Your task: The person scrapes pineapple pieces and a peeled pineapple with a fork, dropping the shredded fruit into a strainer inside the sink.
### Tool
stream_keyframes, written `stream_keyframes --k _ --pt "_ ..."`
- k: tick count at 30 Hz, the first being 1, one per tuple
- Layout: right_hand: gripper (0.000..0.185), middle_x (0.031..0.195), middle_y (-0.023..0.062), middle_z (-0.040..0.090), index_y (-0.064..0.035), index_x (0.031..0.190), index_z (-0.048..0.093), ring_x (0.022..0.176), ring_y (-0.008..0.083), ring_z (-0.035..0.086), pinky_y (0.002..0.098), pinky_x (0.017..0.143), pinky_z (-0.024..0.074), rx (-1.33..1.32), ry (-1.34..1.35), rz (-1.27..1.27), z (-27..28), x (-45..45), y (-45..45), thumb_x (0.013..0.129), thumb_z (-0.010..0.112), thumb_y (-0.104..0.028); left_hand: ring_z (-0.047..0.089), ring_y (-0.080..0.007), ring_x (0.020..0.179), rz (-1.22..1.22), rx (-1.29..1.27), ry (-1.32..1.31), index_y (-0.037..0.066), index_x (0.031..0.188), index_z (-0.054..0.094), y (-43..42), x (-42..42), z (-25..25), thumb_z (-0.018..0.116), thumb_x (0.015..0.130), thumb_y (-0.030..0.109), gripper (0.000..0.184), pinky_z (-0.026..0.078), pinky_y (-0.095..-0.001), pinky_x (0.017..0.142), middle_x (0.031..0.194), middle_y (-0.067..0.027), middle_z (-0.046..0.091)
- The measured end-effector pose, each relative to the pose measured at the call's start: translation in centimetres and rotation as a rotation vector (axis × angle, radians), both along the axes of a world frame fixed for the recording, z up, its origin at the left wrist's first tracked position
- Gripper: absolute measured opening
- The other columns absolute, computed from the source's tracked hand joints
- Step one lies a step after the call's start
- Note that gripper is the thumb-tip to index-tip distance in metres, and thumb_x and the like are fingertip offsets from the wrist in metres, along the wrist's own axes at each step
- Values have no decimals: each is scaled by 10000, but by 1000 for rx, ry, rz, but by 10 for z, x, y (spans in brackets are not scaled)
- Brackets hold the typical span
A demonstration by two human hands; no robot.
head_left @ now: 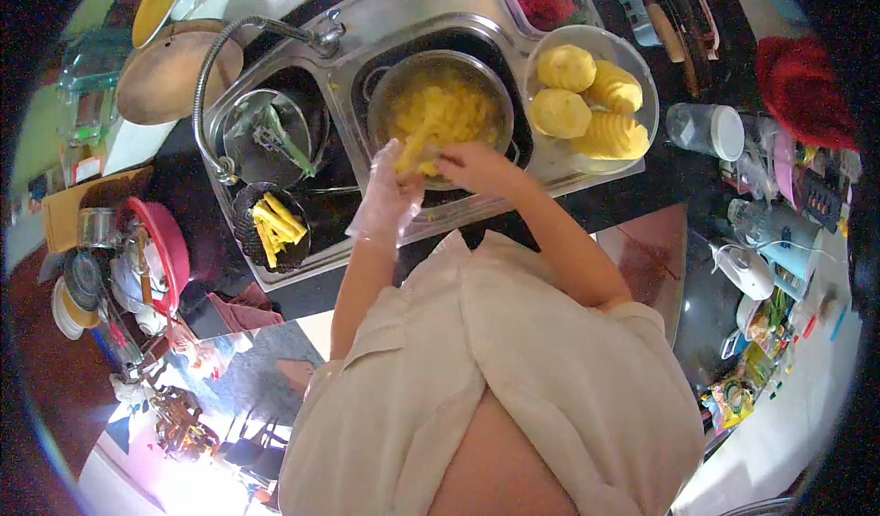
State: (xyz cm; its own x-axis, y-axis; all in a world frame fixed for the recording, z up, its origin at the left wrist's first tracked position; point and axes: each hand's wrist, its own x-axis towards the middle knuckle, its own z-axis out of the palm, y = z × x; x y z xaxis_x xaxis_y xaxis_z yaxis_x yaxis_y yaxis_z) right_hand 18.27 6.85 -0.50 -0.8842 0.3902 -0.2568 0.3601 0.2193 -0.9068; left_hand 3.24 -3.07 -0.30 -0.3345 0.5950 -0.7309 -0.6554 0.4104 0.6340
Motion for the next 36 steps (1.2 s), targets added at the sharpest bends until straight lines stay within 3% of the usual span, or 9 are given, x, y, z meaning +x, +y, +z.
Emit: stream_keyframes --k 2,10,13,15,21,25,27,34,36 --pt "402 926 184 670 -47 1044 648 847 378 644 445 760 513 85 -117 -256 10 5 15 874 532 -393 413 -60 427 101 75 -468 115 934 546 0 -15 7 605 900 283 182 296 -168 317 664 -1 508" --pt "446 879 217 663 -55 955 666 832 398 636 470 747 507 297 -356 -470 4 6 28 871 514 -465 367 -29 392 91 49 -357 121 941 552 11 -32 20 593 907 325 211 241 -144 298 626 14 504" --pt "402 770 135 668 -47 973 675 728 284 645 388 645 484 240 -365 -602 -23 3 28 863 614 -429 430 -31 393 21 151 -450 76 950 571 9 -35 20 567 928 271 196 349 -138 325 729 -5 598" --pt "351 644 8 581 -62 951 692 554 119 530 280 505 396 -164 -8 -735 -27 -3 32 840 672 -394 425 -33 369 28 87 -381 68 951 566 11 -33 26 554 934 266 199 330 -138 302 701 -16 608" --pt "247 600 -97 449 -103 958 690 450 2 311 209 410 194 -469 150 -588 14 -11 41 809 724 -298 362 -31 370 -140 5 -202 127 991 565 19 -37 22 543 924 395 277 217 -164 297 625 22 508" --pt "226 582 -98 438 -94 923 684 440 9 307 218 405 196 -507 146 -615 15 -5 41 796 738 -273 362 -33 401 -122 65 -314 122 971 585 21 -43 19 518 927 435 323 242 -171 340 635 34 492" --pt "196 576 -92 447 -84 857 679 441 13 314 218 410 199 -789 141 -705 17 -1 38 796 736 -262 408 -52 479 91 307 -399 102 953 605 19 -42 17 511 923 461 372 293 -184 398 651 33 483" --pt "188 591 -60 505 -70 853 686 454 35 360 233 421 245 -526 47 -779 -25 -10 6 803 726 -247 563 -136 711 -158 87 -105 52 995 630 32 12 -23 546 896 390 362 465 -275 596 797 -32 598" --pt "287 712 39 657 -23 895 689 643 123 585 315 586 458 -290 91 -712 -34 -17 2 753 749 -265 588 -157 770 -143 76 -113 47 950 648 31 12 -29 541 889 373 349 479 -296 666 837 -69 627"
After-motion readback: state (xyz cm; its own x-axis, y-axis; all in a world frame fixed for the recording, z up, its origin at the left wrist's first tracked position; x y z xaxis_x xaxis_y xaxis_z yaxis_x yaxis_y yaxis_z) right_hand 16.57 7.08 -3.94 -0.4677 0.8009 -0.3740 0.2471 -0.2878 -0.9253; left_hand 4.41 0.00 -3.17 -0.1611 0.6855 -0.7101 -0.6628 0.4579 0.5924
